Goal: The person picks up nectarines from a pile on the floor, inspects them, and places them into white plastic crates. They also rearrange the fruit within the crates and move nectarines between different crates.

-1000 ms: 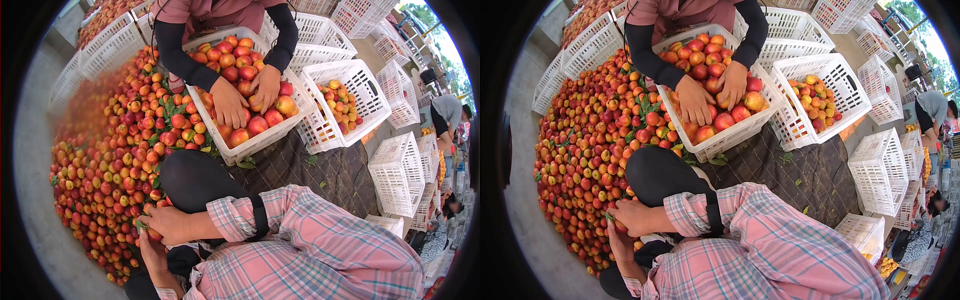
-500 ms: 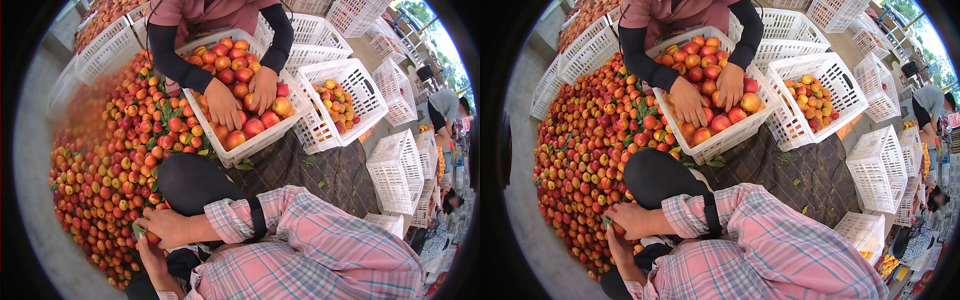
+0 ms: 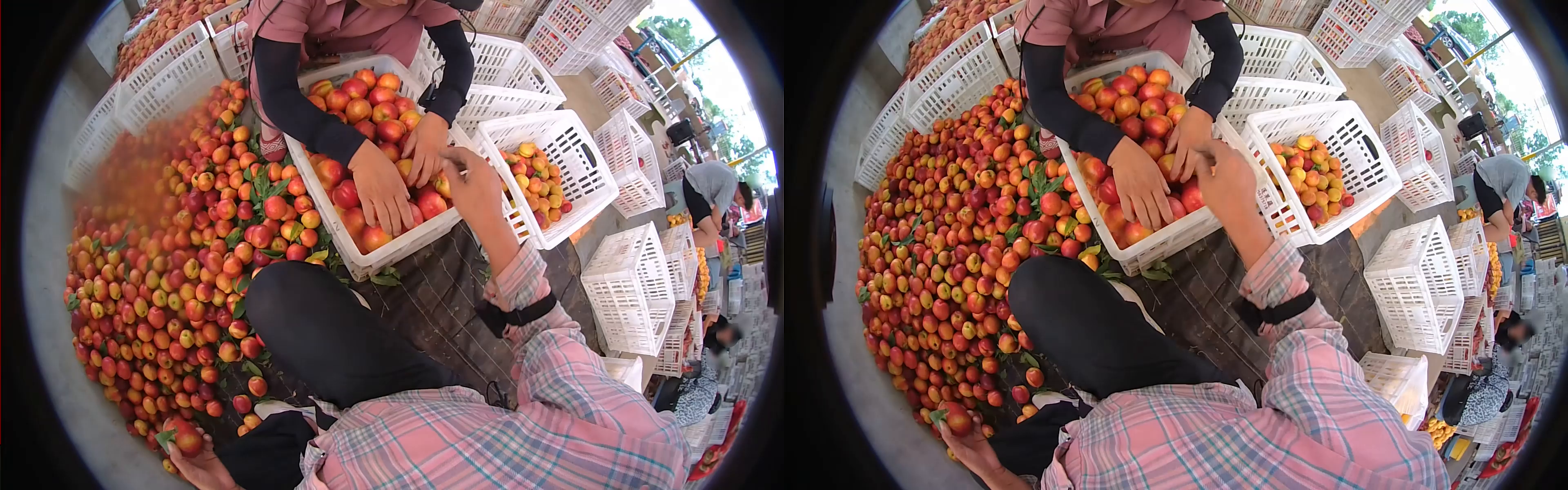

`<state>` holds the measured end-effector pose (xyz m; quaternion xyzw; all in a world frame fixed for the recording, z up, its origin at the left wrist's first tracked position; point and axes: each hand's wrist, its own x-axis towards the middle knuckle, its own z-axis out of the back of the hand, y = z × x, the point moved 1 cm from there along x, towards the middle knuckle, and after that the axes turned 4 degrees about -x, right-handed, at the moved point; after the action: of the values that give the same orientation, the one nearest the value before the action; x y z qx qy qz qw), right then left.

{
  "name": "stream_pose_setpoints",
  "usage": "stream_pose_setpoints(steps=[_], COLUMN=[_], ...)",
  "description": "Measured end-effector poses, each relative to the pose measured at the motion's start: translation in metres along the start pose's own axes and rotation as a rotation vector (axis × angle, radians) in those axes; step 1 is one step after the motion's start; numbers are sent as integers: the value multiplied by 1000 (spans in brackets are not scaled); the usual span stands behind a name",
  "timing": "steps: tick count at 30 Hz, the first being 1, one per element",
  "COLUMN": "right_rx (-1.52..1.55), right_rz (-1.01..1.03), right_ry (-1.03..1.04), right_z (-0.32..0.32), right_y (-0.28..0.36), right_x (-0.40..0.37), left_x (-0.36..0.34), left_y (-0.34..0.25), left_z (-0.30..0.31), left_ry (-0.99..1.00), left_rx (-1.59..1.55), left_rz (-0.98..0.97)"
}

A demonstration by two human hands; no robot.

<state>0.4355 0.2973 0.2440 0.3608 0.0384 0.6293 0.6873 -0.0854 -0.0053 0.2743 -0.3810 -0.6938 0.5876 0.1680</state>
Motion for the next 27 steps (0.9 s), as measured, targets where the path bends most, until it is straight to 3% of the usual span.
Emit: stream_pose_setpoints(steps=[1,3,6,10,15,18,21,25,27], right_rx=[-103,-355,-388,-422,-445,-402,-251,-184,-367], right_rz=[-112,-111,-23,121,-67,-20,-141,-55,-72], right_ry=[157,320,516,582,784,749,871,832,913], right_z=[5,0,-22,-31,-21,-32,-26,-32,-34], right_y=[-26,-60,-87,-95,-96,-121,-113,-118,-107], right_x=[11,22,27,28,35,34,35,36,37], left_x=[-3,2,-14,-23,-25,-11,-7,-6,-7], left_y=[-11,-22,-42,-45,-32,-19,-13,-12,-12], left_z=[1,31,-7,8,38,76,94,89,85], left_ry=[-88,-122,-243,-238,-360,-410,-336,-382,-377], left_rx=[53,63,208,188,241,271,218,182,188], left_rz=[-46,-68,-186,-204,-195,-208,-215,-190,-178])
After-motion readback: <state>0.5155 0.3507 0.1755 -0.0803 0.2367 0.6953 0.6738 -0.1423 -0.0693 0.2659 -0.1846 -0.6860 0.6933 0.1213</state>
